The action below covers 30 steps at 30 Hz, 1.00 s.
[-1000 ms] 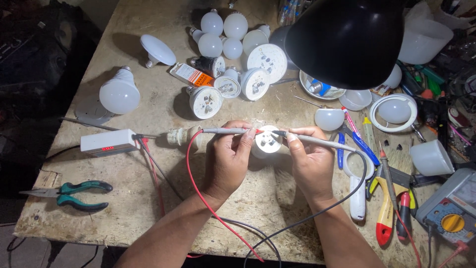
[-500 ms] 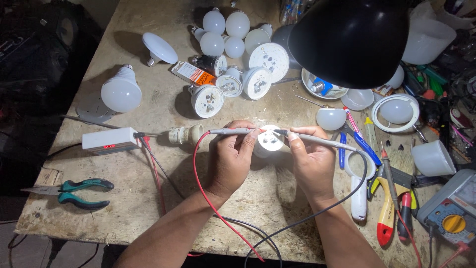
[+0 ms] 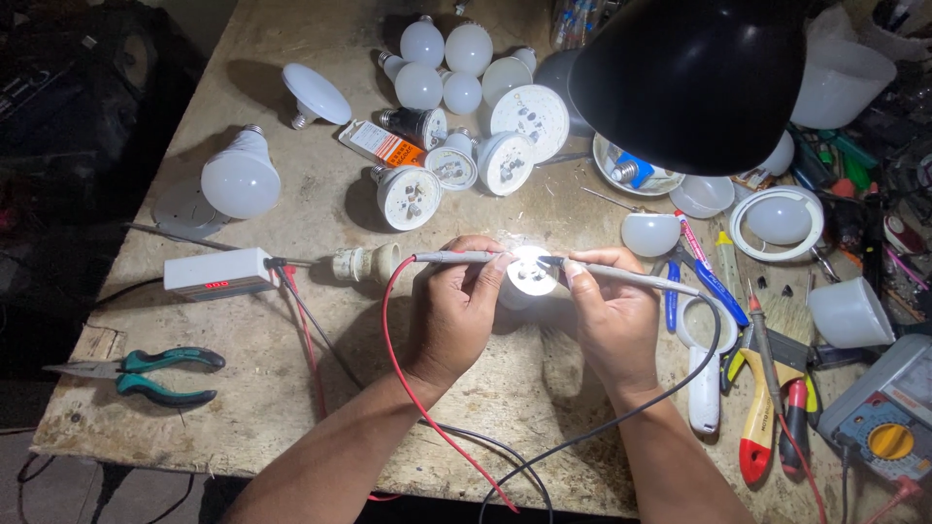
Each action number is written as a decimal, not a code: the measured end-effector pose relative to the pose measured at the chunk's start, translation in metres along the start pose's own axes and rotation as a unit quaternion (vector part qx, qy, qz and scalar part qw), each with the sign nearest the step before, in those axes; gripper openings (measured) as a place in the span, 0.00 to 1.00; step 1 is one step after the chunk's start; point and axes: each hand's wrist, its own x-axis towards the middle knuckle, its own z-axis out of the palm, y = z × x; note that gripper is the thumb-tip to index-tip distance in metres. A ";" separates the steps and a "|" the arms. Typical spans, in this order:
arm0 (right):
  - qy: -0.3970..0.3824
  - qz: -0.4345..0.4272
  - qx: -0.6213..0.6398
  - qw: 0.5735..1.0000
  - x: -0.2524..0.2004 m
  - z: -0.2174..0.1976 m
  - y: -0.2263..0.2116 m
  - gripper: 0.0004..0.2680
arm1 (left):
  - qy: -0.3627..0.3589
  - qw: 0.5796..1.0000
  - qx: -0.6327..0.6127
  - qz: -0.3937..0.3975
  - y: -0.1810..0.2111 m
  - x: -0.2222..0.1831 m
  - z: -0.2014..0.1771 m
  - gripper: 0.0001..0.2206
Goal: Testing and soldering LED bulb components at a repair workbench
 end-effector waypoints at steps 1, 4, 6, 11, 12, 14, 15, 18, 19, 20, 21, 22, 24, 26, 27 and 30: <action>0.005 0.006 0.006 1.000 0.000 0.000 -0.001 0.03 | 0.003 1.000 0.004 0.004 0.000 0.000 -0.001 0.03; 0.012 0.015 0.020 1.000 -0.001 0.004 -0.005 0.03 | 0.004 1.000 0.003 0.005 -0.002 0.001 -0.001 0.02; 0.007 0.009 0.009 1.000 -0.002 0.002 -0.002 0.03 | 0.016 1.000 0.008 0.008 -0.001 0.001 0.001 0.02; -0.008 -0.010 -0.023 1.000 -0.003 0.002 0.007 0.04 | 0.024 0.999 0.026 0.019 -0.004 -0.002 -0.003 0.01; -0.006 -0.005 -0.021 1.000 -0.003 0.002 0.007 0.03 | 0.016 0.999 0.029 0.016 -0.004 -0.003 -0.003 0.03; -0.006 -0.001 -0.019 1.000 -0.003 0.001 0.008 0.02 | 0.012 0.999 0.032 0.013 -0.005 -0.003 -0.003 0.05; 0.000 0.002 -0.025 1.000 -0.004 0.001 0.009 0.02 | 0.010 0.999 0.029 0.020 -0.005 -0.003 -0.002 0.05; 0.004 -0.005 -0.037 0.999 -0.003 -0.001 0.011 0.02 | 0.012 0.999 0.027 0.027 -0.007 -0.003 0.000 0.05; 0.002 -0.014 -0.042 0.999 -0.003 -0.001 0.011 0.02 | 0.014 0.999 0.030 0.028 -0.008 -0.003 0.000 0.06; 0.003 -0.014 -0.042 0.999 -0.003 -0.001 0.011 0.02 | 0.013 0.999 0.029 0.028 -0.007 -0.003 0.000 0.06; 0.003 -0.006 -0.036 0.999 -0.003 -0.001 0.010 0.02 | 0.009 0.999 0.030 0.022 -0.007 -0.003 0.000 0.06; 0.004 0.002 -0.029 1.000 -0.003 0.000 0.010 0.03 | 0.005 0.999 0.031 0.015 -0.006 -0.003 -0.001 0.06; 0.003 0.000 -0.028 1.000 -0.003 -0.001 0.011 0.03 | 0.004 0.999 0.030 0.012 -0.007 -0.004 0.000 0.06; 0.001 -0.003 -0.026 1.000 -0.003 -0.001 0.013 0.03 | 0.003 0.999 0.030 0.010 -0.008 -0.004 0.000 0.06; 0.002 0.000 -0.024 1.000 -0.003 -0.001 0.013 0.02 | 0.005 1.000 0.026 0.010 -0.008 -0.004 0.000 0.05; 0.005 -0.003 -0.032 0.999 -0.003 0.000 0.009 0.02 | 0.006 1.000 0.023 0.014 -0.006 -0.003 0.000 0.05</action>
